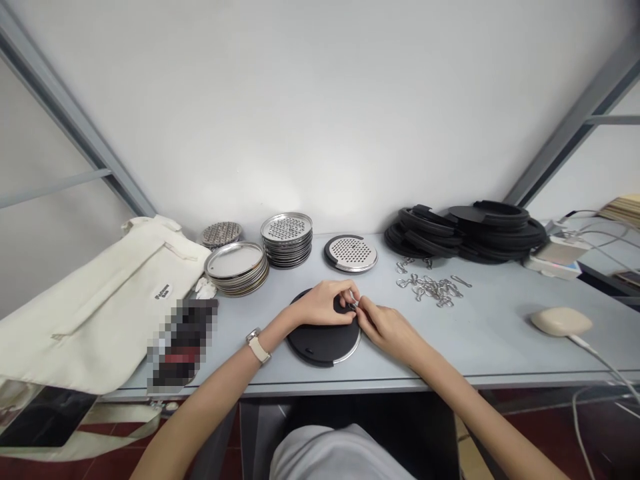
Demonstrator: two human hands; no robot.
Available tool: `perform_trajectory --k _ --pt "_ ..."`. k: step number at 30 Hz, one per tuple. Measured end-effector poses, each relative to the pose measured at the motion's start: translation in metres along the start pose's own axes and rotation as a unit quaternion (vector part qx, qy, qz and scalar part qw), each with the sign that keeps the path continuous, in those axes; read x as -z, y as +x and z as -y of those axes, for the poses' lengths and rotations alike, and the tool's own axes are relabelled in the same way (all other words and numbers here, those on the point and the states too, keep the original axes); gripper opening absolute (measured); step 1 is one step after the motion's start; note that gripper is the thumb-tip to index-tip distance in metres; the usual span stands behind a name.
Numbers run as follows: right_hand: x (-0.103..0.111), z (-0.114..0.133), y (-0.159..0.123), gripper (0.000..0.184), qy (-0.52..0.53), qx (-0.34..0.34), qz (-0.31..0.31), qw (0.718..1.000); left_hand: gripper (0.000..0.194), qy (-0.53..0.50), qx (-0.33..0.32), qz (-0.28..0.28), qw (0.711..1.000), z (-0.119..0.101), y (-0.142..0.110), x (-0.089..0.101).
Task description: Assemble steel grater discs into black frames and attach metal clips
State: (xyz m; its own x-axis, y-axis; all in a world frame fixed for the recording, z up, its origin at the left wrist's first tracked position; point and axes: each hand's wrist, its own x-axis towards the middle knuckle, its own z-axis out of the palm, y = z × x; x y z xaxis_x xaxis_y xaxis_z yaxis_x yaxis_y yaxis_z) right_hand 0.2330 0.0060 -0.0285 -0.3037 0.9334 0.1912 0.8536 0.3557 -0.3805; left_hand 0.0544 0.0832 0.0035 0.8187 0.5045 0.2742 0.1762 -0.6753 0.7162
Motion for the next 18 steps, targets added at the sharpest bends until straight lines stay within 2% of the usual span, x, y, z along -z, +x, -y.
perform_trajectory --k 8,12,14,16,18 --pt "0.0 -0.001 0.001 0.016 -0.009 0.004 -0.006 1.0 0.029 0.028 0.01 0.012 0.999 0.0 0.0 0.0" --pt "0.001 0.0 0.0 0.017 -0.004 0.002 -0.004 1.0 0.024 0.158 -0.032 0.033 0.986 -0.024 -0.006 0.005" --pt "0.002 0.001 -0.001 0.018 -0.004 0.004 0.001 1.0 0.025 0.204 -0.029 0.034 0.978 -0.039 -0.018 0.012" --pt "0.003 0.002 -0.001 0.02 -0.011 0.002 0.002 1.0 0.027 0.229 0.006 0.007 0.973 -0.048 -0.038 0.027" --pt "0.003 0.003 -0.001 0.02 -0.018 -0.001 -0.001 1.0 0.027 0.271 0.074 -0.097 0.955 -0.048 -0.067 0.048"
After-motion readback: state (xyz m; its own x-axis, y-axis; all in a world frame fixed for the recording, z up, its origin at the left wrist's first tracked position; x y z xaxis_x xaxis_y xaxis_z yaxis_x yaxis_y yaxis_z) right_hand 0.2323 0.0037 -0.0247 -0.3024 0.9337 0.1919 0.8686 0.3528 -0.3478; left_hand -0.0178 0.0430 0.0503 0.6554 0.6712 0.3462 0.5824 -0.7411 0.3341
